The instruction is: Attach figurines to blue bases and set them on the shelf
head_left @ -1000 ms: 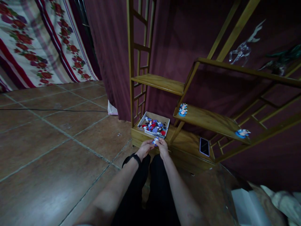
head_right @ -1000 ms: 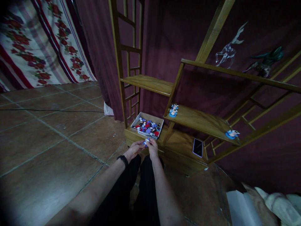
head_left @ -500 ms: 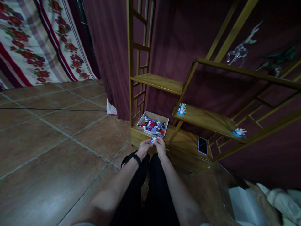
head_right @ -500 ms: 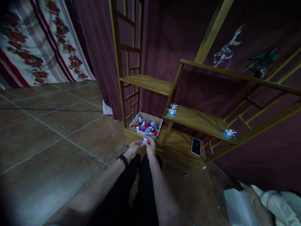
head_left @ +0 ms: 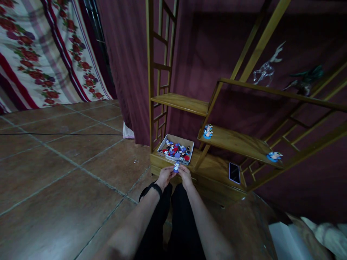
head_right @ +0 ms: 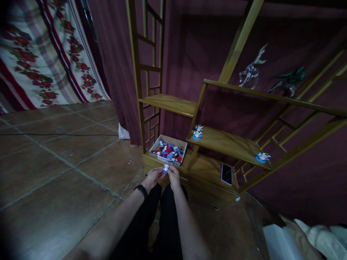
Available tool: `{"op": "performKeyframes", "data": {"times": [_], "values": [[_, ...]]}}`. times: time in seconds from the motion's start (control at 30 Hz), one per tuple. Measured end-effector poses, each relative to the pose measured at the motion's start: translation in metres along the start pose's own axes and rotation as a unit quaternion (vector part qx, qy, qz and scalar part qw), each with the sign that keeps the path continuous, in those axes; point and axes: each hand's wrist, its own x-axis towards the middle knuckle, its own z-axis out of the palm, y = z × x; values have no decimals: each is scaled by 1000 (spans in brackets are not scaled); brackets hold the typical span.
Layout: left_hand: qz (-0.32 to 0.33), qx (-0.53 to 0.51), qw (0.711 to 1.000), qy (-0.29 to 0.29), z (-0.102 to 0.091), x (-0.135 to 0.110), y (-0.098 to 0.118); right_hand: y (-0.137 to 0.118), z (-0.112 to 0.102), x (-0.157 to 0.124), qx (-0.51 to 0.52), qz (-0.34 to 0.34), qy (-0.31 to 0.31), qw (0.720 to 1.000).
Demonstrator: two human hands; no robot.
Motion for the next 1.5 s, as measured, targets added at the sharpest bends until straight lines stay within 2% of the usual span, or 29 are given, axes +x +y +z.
{"op": "performKeyframes", "data": {"times": [0.27,0.43,0.73,1.27,1.5], "values": [[-21,4,1000,5,2,1,2,-2,0,-1,4,3,-2,1000],[-25,2,1000,0,3,1,3,-4,1,0,-10,3,17,1000],[-19,13,1000,-7,5,-3,5,-10,4,-6,-6,-14,-8,1000],[-12,19,1000,8,7,3,1,-9,2,-3,-21,-3,23,999],[-20,6,1000,1,6,1,5,-5,-1,-2,36,13,37,999]]}}
